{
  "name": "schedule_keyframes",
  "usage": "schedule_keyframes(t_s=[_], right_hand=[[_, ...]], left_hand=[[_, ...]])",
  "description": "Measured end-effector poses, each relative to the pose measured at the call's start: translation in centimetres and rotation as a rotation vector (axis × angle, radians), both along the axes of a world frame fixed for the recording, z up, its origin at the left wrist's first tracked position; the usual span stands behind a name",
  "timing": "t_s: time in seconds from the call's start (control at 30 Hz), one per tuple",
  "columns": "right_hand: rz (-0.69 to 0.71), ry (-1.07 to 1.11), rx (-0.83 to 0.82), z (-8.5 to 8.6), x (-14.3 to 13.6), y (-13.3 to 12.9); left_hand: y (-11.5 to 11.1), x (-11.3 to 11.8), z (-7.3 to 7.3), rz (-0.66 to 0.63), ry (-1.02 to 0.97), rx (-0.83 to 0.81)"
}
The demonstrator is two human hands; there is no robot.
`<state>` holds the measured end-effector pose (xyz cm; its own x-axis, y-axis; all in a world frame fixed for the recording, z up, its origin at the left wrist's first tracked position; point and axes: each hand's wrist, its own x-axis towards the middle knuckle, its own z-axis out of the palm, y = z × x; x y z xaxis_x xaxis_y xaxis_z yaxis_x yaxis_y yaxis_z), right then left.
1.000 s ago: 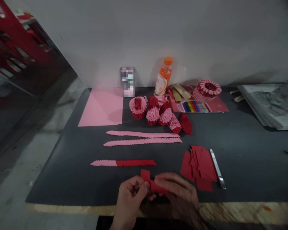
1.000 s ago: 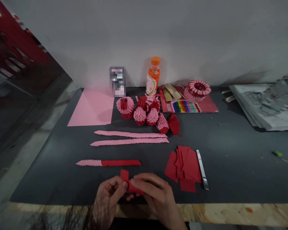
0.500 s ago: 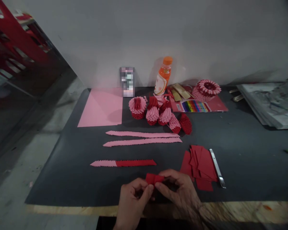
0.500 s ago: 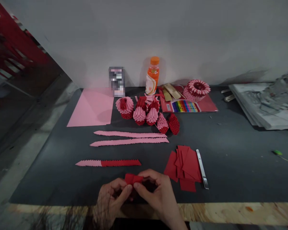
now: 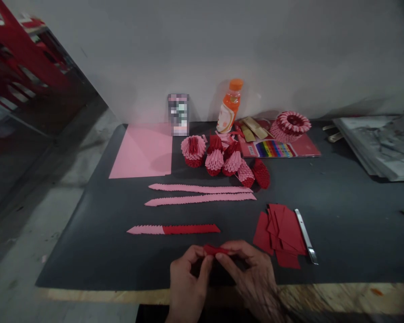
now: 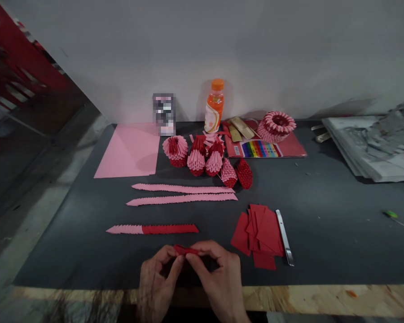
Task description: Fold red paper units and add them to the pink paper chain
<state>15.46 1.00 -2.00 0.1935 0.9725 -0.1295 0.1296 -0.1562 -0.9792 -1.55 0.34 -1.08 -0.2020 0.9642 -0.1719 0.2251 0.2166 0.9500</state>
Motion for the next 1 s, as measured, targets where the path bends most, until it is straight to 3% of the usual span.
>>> schedule_keyframes(t_s=[0.2,0.4,0.6,0.73,0.8,0.93,1.0], right_hand=[[0.067,-0.097,0.317,1.8,-0.6,0.4],[0.096,-0.122,0.564,1.6,-0.7,0.6],[0.133,-0.098,0.640,1.9,-0.7,0.6],[0.125,-0.081,0.573,1.7,-0.2,0.0],[0.155,-0.054,0.554,1.4,-0.1,0.0],[0.277,0.013,0.520,1.3,-0.4,0.7],[0.304,0.048,0.470,1.3,-0.4,1.0]], left_hand=[[-0.1,0.8,0.3,0.039,0.103,0.223],[-0.3,0.3,0.1,-0.050,0.085,0.407],[-1.1,-0.3,-1.9,-0.082,0.019,0.461],[-2.3,-0.5,-3.3,-0.097,-0.092,0.386],[-2.5,-1.2,-3.5,-0.167,-0.179,0.281],[-1.7,-2.9,-2.7,-0.312,-0.419,-0.094],[-1.0,-3.3,-2.1,-0.284,-0.494,-0.212]])
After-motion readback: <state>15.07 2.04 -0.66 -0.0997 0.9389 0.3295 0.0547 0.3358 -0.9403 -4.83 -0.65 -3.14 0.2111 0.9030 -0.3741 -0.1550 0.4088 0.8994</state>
